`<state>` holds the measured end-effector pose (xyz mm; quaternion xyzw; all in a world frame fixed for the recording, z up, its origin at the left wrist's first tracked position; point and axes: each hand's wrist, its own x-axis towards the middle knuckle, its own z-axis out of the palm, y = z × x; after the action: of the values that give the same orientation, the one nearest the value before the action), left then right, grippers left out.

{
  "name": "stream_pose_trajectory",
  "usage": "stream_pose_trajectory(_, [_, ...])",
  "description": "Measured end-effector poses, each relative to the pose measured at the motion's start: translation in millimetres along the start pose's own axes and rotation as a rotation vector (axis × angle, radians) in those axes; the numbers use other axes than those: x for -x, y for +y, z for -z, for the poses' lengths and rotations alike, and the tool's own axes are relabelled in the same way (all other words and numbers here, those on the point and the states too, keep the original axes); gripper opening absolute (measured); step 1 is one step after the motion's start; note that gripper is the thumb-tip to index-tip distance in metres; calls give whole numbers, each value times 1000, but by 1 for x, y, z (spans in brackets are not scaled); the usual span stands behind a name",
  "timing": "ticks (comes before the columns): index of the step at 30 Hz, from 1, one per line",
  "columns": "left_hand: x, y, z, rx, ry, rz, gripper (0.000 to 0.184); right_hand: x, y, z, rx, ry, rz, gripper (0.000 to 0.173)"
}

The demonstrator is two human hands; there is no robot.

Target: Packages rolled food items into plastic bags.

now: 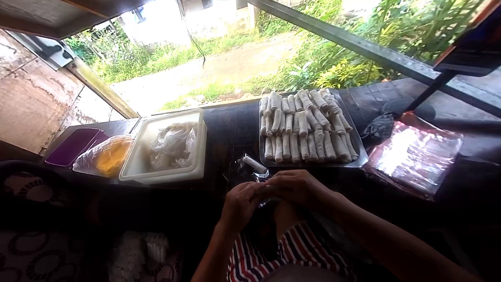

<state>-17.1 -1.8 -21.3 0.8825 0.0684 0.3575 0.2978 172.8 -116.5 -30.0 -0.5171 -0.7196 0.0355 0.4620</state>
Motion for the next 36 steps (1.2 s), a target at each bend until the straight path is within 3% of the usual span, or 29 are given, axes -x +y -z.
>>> stream_pose_trajectory(5, [8,-1,-4,24,-44,74,26,14,-7,12,-203,-141,-299,34])
stream_pose_trajectory(8, [22,-1,-13,43,-90,115,45,40,-10,11,-479,-54,-525,26])
stream_pose_trajectory(11, [39,-1,-29,-130,-53,129,70,71,-15,11,-605,114,-739,25])
stream_pose_trajectory(16, [52,-8,-58,-364,44,367,43,100,-20,5,-575,404,-898,26])
stream_pose_trajectory(20, [45,-10,-67,-356,83,337,20,92,-18,-8,-575,455,-910,26])
stream_pose_trajectory(28, [45,-7,-56,-314,174,296,19,92,-10,-20,-784,522,-969,20])
stream_pose_trajectory(32, [55,10,-49,-5,199,346,17,102,-13,-18,-949,568,-981,19])
stream_pose_trajectory(36, [47,34,-36,638,116,772,22,105,-19,-18,-1083,535,-939,18])
